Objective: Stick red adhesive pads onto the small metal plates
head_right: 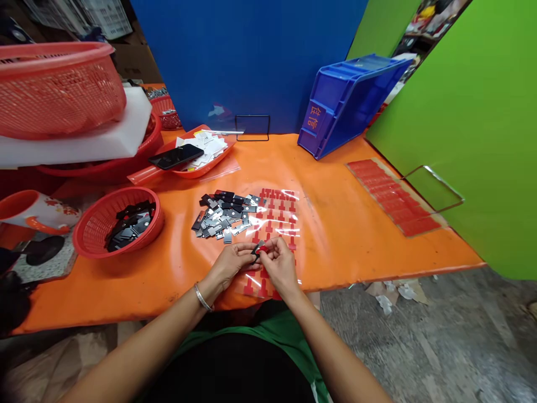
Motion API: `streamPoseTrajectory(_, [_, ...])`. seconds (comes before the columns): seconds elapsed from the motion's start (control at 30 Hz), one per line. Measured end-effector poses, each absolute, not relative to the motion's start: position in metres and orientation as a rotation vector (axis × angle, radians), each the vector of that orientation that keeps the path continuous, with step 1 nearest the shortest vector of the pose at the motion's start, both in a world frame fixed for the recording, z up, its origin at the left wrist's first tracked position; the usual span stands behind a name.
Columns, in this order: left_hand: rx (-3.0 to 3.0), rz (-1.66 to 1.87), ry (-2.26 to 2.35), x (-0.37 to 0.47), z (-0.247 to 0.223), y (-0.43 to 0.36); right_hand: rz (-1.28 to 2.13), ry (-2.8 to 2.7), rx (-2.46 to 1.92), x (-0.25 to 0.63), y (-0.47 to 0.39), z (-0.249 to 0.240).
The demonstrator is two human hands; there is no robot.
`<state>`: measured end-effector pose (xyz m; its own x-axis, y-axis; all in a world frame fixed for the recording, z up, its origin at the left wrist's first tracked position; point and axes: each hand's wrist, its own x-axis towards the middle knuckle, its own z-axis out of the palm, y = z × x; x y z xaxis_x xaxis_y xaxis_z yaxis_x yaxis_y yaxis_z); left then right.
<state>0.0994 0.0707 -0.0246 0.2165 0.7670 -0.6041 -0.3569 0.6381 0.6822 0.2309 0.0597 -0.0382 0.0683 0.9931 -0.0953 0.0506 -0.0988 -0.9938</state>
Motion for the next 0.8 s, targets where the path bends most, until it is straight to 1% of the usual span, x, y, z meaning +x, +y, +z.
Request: streamPoseTrajectory(0.8, [0.501, 0.828, 1.085, 0.0991, -0.0283, 0.0703, 1.130, -1.218, -1.428, 0.2299, 0.0597, -0.0416])
